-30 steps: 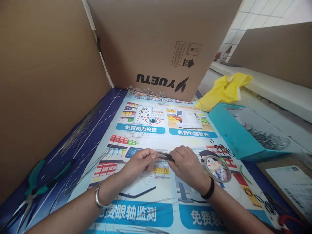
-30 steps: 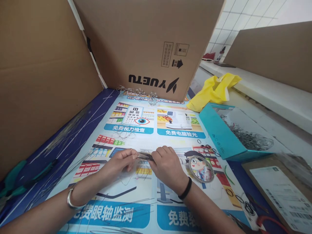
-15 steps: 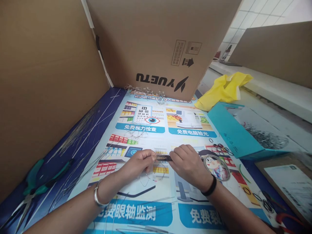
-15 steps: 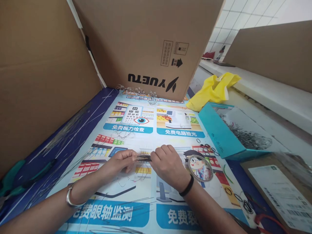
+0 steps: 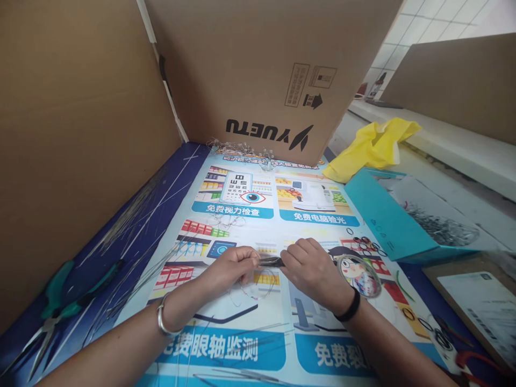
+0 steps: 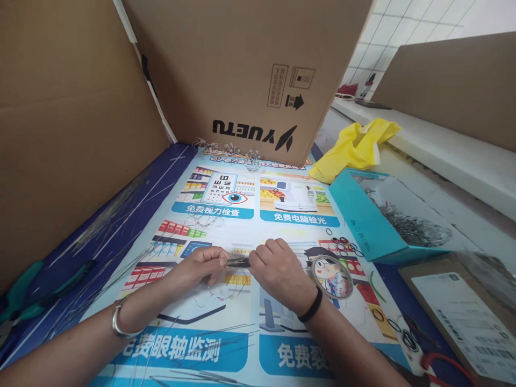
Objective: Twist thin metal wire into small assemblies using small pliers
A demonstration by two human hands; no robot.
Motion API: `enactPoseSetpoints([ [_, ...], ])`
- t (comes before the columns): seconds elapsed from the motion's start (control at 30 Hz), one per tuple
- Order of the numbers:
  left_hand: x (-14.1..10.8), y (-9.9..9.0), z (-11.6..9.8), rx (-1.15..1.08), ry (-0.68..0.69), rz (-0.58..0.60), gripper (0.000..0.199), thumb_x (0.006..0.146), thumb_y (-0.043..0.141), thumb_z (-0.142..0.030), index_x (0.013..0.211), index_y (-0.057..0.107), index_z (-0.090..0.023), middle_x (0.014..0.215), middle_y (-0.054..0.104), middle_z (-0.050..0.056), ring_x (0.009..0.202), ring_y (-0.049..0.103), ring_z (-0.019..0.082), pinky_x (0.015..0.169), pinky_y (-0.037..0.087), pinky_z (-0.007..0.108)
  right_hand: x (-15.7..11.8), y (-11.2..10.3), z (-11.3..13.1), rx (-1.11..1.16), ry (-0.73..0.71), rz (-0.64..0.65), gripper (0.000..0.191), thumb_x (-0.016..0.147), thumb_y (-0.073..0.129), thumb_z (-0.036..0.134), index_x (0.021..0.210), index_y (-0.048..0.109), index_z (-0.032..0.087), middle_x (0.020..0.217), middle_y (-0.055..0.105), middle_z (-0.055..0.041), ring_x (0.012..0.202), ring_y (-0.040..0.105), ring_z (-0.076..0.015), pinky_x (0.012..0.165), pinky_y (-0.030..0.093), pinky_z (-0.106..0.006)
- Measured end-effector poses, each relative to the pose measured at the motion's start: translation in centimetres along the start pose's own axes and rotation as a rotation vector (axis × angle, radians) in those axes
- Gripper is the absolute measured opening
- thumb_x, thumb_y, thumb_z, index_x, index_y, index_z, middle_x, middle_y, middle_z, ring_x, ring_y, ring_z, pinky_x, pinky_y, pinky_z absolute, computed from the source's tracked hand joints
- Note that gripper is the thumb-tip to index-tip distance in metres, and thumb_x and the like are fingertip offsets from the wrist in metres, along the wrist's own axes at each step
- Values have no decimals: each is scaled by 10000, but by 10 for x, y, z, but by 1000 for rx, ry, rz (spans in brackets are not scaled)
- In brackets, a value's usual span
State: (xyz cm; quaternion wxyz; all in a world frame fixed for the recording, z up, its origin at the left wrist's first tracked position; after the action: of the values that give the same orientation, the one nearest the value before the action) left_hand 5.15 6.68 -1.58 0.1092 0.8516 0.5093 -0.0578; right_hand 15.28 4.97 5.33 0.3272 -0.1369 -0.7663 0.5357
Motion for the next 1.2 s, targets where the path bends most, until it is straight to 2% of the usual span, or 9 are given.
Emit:
enactPoseSetpoints([
  [0.53, 1, -2, 4, 3, -17, -2, 232, 788, 521, -337, 636, 484, -165, 466, 430, -49, 449, 359, 78, 487, 239, 235, -2, 1, 1, 15, -3, -1, 189, 863, 496, 219, 681, 527, 179, 674, 519, -27, 664, 408, -168, 638, 272, -311],
  [0.9, 0, -1, 6, 25, -20, 6, 205, 789, 501, -302, 640, 475, -164, 481, 450, -44, 452, 380, 76, 483, 256, 227, -3, 2, -1, 103, 29, 5, 249, 867, 513, 297, 654, 552, 174, 643, 555, -24, 632, 477, -156, 606, 310, -287],
  [1.07, 1, -3, 9, 24, -40, -12, 183, 786, 498, -294, 660, 486, -161, 474, 465, -43, 446, 392, 77, 478, 257, 222, -3, 7, -3, 152, 57, 24, 264, 868, 511, 322, 660, 565, 169, 633, 568, -26, 612, 501, -147, 574, 321, -278],
  [1.2, 2, -4, 10, 2, -55, -36, 133, 760, 520, -266, 681, 497, -161, 459, 471, -51, 433, 398, 74, 468, 262, 216, -3, 14, -7, 215, 102, 43, 232, 864, 516, 314, 705, 590, 161, 677, 588, -43, 665, 523, -157, 615, 363, -273],
])
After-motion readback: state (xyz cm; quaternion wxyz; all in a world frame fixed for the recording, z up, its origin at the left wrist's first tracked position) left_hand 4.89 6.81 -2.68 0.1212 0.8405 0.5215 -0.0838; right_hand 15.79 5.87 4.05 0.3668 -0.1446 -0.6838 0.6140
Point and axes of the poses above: each hand's wrist, its own x-axis towards the middle knuckle, its own y-axis out of the palm, z = x × y, the point moved 9 cm from there along x, towards the middle knuckle
